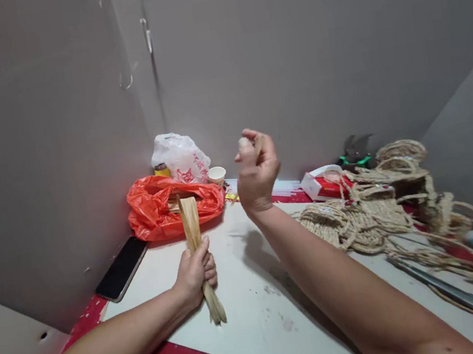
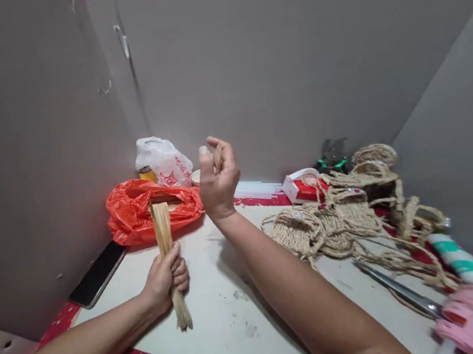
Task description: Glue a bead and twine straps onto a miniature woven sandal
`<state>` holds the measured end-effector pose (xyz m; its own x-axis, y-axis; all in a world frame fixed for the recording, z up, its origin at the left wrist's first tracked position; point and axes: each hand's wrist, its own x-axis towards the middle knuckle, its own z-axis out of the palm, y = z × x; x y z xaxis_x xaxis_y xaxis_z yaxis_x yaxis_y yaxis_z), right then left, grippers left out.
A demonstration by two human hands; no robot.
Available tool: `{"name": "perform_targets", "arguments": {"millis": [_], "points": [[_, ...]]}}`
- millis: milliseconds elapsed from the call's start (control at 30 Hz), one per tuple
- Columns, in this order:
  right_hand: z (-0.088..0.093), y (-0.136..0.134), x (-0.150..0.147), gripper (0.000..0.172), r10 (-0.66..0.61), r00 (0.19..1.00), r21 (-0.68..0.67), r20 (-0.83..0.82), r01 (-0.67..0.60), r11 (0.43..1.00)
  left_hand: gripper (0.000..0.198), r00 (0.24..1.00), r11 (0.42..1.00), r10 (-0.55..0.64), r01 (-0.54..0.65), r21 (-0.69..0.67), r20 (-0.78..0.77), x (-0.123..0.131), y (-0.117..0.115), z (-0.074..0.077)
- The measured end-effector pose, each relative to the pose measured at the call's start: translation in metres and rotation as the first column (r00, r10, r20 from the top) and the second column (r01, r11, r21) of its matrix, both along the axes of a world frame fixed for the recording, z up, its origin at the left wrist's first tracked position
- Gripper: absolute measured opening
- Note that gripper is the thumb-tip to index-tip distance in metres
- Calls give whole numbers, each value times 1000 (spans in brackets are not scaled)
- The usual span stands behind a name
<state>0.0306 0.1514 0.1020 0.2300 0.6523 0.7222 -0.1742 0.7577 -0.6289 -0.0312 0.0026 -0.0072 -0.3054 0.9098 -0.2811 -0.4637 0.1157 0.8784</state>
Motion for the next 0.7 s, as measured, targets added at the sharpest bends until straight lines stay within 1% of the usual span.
{"name": "perform_targets", "arguments": {"millis": [33,100,167,200,233,267,300,333,367,400,433,500,567,600,633,700], "points": [[8,-1,-3,31,-5,1000,53,-9,6,999,67,1000,1000,8,-8,13,0,-1,1,0],[20,0,-19,34,1,999,111,49,-7,994,66,1000,1000,4,-3,29,-20,0,2,1],[25,4,-44,36,6,983,115,183,-27,993,64,999,999,-1,3,35,-36,2,2,1],[24,6,-58,36,6,960,104,280,-37,994,64,999,999,-1,3,36,-39,3,1,1],[22,8,-72,35,15,918,74,397,-48,996,63,999,999,-1,3,37,-41,3,1,1],[17,10,-85,33,58,835,11,548,-77,997,63,999,999,0,1,38,-42,4,0,0],[11,12,-96,30,137,707,-85,694,-109,990,63,999,999,1,1,39,-43,3,0,0],[4,14,-104,28,245,545,-189,802,-157,969,63,999,999,1,0,39,-44,3,-1,0],[-2,15,-109,24,314,435,-257,844,-186,948,63,999,999,-1,3,37,-46,3,-1,-1],[-9,17,-111,22,358,361,-305,861,-196,932,63,999,999,-2,4,35,-49,3,-2,-1],[-13,19,-110,21,379,325,-329,866,-199,923,62,999,999,-7,8,32,-53,3,-2,-2],[-18,26,-102,16,376,333,-331,865,-185,925,62,998,999,-21,23,26,-58,3,-3,-3],[-17,32,-87,21,373,342,-323,863,-195,926,62,998,999,-32,34,27,-52,4,-3,-3],[-17,35,-79,24,384,327,-326,863,-219,920,62,998,999,-37,38,29,-45,4,-3,-4],[-16,36,-71,25,402,296,-335,866,-254,907,61,998,999,-41,42,32,-40,4,-3,-4],[-19,35,-55,19,441,193,-361,877,-341,868,61,999,999,-39,41,36,-37,5,-2,-4]]}}
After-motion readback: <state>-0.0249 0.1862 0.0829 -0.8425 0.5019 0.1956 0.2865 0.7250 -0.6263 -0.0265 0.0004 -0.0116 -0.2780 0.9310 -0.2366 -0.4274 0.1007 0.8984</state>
